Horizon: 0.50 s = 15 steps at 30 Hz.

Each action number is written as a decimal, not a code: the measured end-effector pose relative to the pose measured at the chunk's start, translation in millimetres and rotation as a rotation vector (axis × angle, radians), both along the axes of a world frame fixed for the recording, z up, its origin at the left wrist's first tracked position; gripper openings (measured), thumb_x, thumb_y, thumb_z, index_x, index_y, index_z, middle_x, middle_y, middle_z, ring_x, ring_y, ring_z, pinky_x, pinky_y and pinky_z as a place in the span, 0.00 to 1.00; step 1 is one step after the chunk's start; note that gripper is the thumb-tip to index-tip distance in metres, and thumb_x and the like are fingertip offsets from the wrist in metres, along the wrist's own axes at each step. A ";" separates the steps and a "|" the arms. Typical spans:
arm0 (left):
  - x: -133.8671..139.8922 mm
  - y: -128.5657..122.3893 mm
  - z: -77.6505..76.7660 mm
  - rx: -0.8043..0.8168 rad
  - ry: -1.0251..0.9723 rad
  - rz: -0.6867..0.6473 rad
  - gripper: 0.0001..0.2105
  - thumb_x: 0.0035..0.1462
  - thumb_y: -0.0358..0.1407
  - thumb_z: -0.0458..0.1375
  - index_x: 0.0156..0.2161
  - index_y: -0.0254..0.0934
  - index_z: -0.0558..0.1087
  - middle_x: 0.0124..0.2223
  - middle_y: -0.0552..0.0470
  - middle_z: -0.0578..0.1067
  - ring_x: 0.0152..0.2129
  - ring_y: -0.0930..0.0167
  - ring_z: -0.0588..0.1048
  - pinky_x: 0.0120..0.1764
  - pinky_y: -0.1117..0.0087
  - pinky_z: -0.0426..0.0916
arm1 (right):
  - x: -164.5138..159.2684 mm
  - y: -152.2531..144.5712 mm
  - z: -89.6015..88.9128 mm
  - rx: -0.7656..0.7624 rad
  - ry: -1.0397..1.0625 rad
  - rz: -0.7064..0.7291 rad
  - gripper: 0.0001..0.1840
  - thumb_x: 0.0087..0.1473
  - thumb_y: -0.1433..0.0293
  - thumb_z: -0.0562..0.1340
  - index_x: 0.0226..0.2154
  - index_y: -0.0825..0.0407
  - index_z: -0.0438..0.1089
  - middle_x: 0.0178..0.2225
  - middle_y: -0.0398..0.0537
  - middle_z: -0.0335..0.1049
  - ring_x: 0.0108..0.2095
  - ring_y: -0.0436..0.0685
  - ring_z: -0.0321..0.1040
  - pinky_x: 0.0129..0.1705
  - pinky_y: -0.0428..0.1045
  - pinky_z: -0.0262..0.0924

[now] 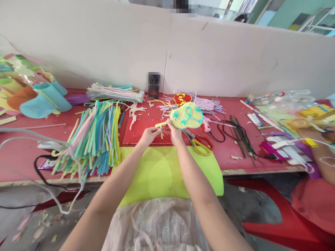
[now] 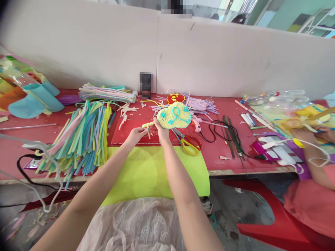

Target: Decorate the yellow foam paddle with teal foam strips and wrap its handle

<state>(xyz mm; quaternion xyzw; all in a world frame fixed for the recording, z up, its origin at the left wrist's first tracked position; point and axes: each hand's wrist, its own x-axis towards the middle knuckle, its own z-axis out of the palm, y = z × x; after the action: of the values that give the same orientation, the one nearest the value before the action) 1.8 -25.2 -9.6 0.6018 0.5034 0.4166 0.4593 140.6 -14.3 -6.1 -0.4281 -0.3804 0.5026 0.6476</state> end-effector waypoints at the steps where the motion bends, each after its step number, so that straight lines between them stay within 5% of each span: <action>1: 0.7 -0.2 0.1 0.014 0.010 0.002 0.17 0.46 0.49 0.59 0.28 0.33 0.75 0.24 0.53 0.73 0.23 0.73 0.68 0.30 0.73 0.61 | -0.5 0.2 0.0 -0.008 0.053 0.022 0.20 0.38 0.55 0.68 0.31 0.50 0.69 0.26 0.41 0.72 0.25 0.50 0.68 0.23 0.46 0.62; 7: 0.4 1.3 -2.9 0.120 -0.078 -0.101 0.18 0.46 0.47 0.59 0.34 0.31 0.75 0.30 0.51 0.75 0.27 0.72 0.70 0.35 0.71 0.63 | 2.6 0.1 1.4 -0.058 0.249 0.184 0.15 0.36 0.61 0.70 0.25 0.51 0.68 0.21 0.37 0.68 0.20 0.46 0.64 0.19 0.42 0.56; 15: -11.0 3.1 5.2 0.120 -0.045 -0.351 0.14 0.49 0.44 0.57 0.28 0.32 0.73 0.28 0.52 0.74 0.28 0.72 0.70 0.36 0.71 0.63 | 9.5 -2.2 2.3 -0.058 0.281 0.419 0.12 0.42 0.62 0.67 0.24 0.51 0.67 0.17 0.36 0.64 0.18 0.45 0.59 0.19 0.42 0.54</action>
<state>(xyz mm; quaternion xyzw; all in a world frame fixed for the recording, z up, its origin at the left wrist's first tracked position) -9.2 -22.1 -4.4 0.6971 0.3547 0.3727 0.4994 150.1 -16.5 -3.8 -0.2842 -0.3526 0.6912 0.5632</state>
